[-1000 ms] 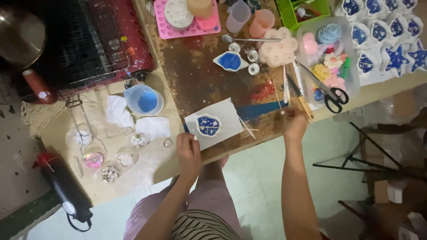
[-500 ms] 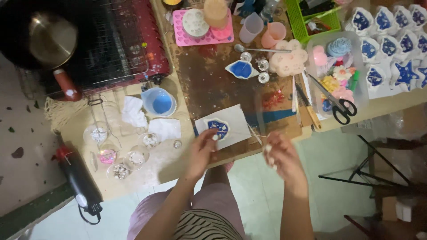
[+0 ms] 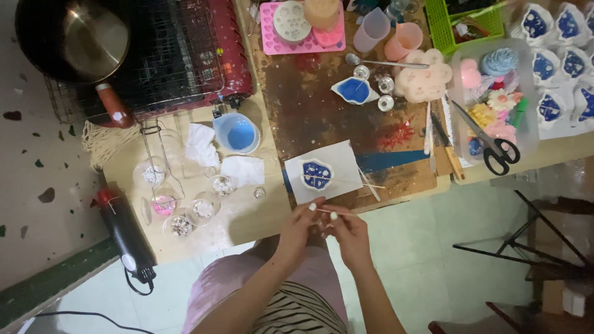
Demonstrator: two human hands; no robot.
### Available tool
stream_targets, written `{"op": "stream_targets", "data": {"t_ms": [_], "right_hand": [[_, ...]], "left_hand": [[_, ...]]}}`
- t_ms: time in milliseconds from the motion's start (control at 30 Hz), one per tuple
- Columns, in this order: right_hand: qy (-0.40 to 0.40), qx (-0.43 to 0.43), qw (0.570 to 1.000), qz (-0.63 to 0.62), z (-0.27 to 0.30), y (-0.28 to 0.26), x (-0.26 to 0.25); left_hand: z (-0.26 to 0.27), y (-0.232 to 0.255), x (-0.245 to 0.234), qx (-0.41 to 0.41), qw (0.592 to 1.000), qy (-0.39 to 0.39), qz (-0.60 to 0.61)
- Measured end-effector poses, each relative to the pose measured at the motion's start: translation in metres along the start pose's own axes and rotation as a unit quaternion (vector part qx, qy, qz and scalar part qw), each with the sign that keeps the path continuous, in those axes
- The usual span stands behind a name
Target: Decorating blue leaf-shaped candles with small white beads and setting them using a heat gun and a wooden stick.
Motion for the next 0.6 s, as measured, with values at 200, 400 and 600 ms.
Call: {"op": "stream_targets", "data": {"t_ms": [200,400,600], "right_hand": [[0.164,-0.096,0.982,0.005,-0.029,0.001,-0.011],[0.18,-0.154,0.969,0.073,-0.038,0.007,-0.005],[0.185,-0.177,0.959,0.123,-0.041,0.01,0.0]], "left_hand": [[-0.012,0.067,-0.013,0.372,0.838,0.087,-0.389],[-0.037,0.095,0.004,0.411,0.712,0.071,-0.565],[-0.057,0.091,0.002,0.395,0.701,0.047,-0.593]]}}
Point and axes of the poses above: each hand's wrist, its own z-axis away from the middle knuckle, its own x-axis out of the palm, y = z × x, the point moved 6 cm from there along -z, towards the middle knuckle, and after that the axes turned 5 degrees about y, right-handed, at the moved point
